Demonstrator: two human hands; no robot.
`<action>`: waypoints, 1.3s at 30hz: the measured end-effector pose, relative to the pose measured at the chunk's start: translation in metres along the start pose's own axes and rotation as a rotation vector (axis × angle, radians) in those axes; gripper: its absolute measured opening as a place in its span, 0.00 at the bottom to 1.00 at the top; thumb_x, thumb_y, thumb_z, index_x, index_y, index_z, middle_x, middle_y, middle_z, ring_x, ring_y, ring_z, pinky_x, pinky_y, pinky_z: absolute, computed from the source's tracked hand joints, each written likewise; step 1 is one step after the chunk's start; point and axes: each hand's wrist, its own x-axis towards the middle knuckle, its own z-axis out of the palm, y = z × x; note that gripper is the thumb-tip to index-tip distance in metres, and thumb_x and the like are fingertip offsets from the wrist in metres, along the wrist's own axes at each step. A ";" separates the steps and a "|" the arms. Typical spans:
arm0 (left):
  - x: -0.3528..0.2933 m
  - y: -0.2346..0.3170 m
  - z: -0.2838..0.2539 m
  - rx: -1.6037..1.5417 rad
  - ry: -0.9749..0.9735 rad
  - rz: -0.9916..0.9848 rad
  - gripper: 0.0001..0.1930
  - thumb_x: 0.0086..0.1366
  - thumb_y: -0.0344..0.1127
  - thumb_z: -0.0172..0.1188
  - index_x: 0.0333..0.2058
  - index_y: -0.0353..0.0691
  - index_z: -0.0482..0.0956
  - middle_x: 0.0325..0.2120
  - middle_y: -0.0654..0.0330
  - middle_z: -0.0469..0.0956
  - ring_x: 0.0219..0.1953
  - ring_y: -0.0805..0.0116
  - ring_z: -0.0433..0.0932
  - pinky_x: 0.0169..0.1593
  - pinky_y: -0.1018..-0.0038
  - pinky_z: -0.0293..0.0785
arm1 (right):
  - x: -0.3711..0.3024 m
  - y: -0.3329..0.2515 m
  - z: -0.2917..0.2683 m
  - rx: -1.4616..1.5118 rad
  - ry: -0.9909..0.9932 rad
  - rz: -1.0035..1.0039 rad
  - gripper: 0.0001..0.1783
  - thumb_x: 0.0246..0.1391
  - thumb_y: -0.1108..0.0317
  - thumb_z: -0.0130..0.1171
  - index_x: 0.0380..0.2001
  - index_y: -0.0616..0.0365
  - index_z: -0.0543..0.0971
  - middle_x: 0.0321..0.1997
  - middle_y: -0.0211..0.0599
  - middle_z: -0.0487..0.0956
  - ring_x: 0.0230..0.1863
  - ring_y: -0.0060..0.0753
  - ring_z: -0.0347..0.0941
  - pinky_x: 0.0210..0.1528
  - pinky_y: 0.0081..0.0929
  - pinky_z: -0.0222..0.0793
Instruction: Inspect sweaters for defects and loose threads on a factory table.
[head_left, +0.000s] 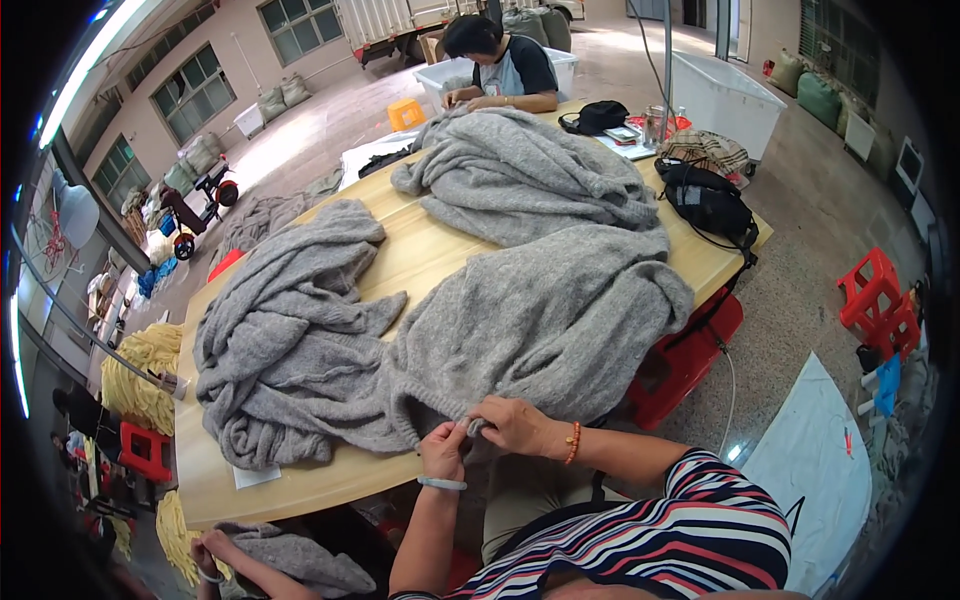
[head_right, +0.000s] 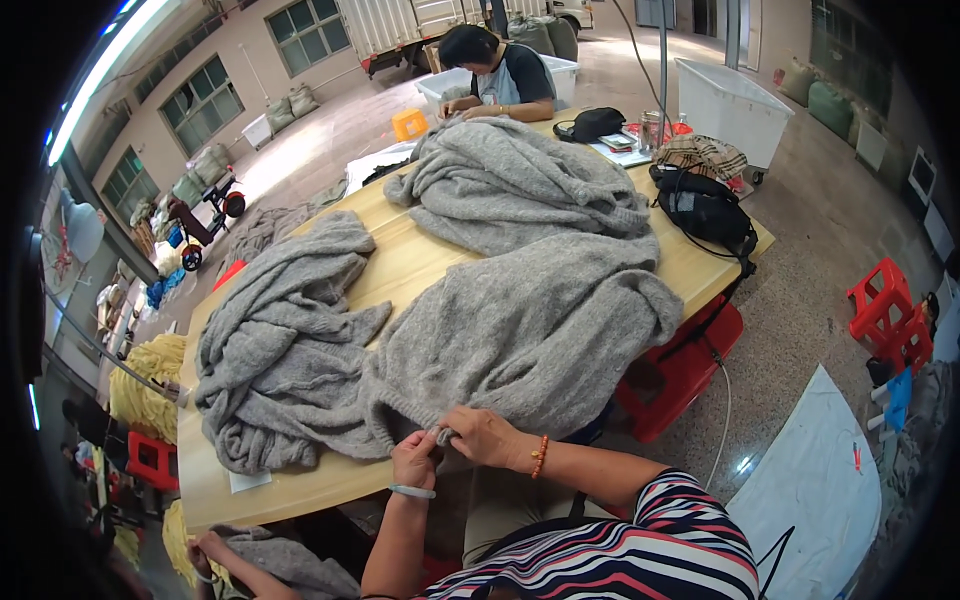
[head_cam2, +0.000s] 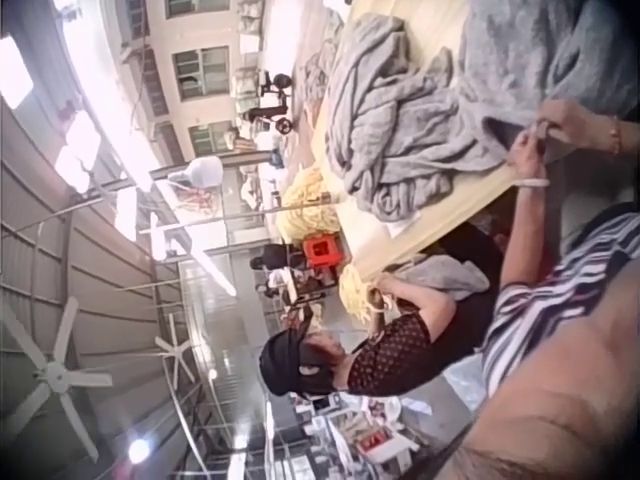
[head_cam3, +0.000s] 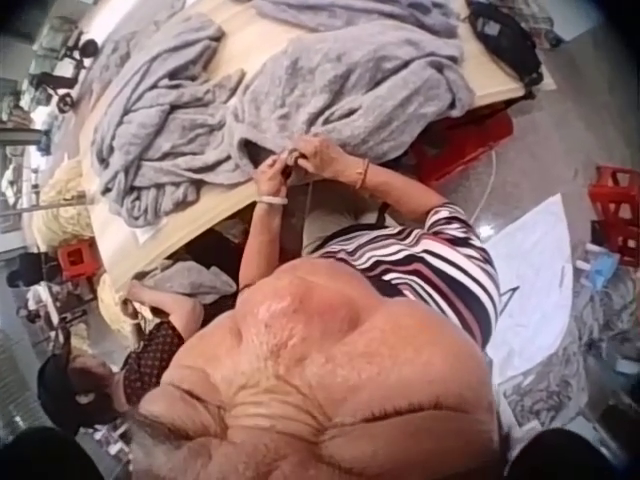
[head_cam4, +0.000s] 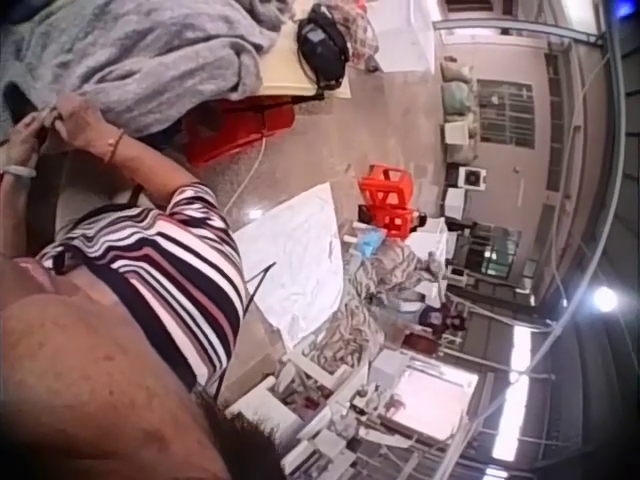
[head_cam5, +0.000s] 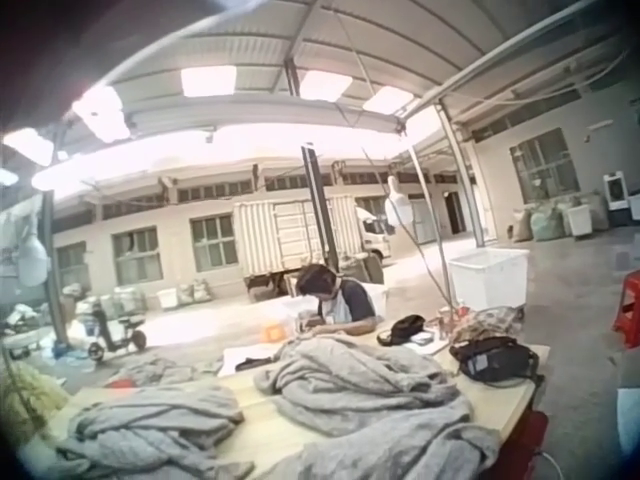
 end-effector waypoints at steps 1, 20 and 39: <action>0.002 -0.004 -0.004 0.020 0.001 -0.002 0.04 0.62 0.29 0.65 0.29 0.38 0.80 0.21 0.69 0.76 0.20 0.82 0.70 0.26 0.84 0.65 | 0.001 0.000 -0.001 -0.014 -0.031 0.008 0.16 0.44 0.74 0.61 0.40 0.60 0.75 0.36 0.44 0.75 0.39 0.50 0.75 0.40 0.39 0.73; -0.049 0.009 0.011 0.744 0.006 0.585 0.31 0.57 0.24 0.64 0.59 0.34 0.64 0.41 0.55 0.75 0.38 0.68 0.77 0.42 0.73 0.76 | 0.006 0.003 -0.001 0.152 -0.101 0.202 0.16 0.43 0.74 0.64 0.39 0.62 0.79 0.31 0.44 0.77 0.29 0.41 0.76 0.33 0.32 0.72; -0.014 -0.011 -0.011 0.678 0.005 0.397 0.06 0.61 0.27 0.56 0.36 0.34 0.78 0.24 0.62 0.78 0.28 0.79 0.74 0.33 0.78 0.72 | -0.001 0.015 0.014 0.049 -0.162 0.105 0.13 0.45 0.72 0.60 0.36 0.62 0.79 0.31 0.47 0.77 0.35 0.50 0.76 0.38 0.38 0.72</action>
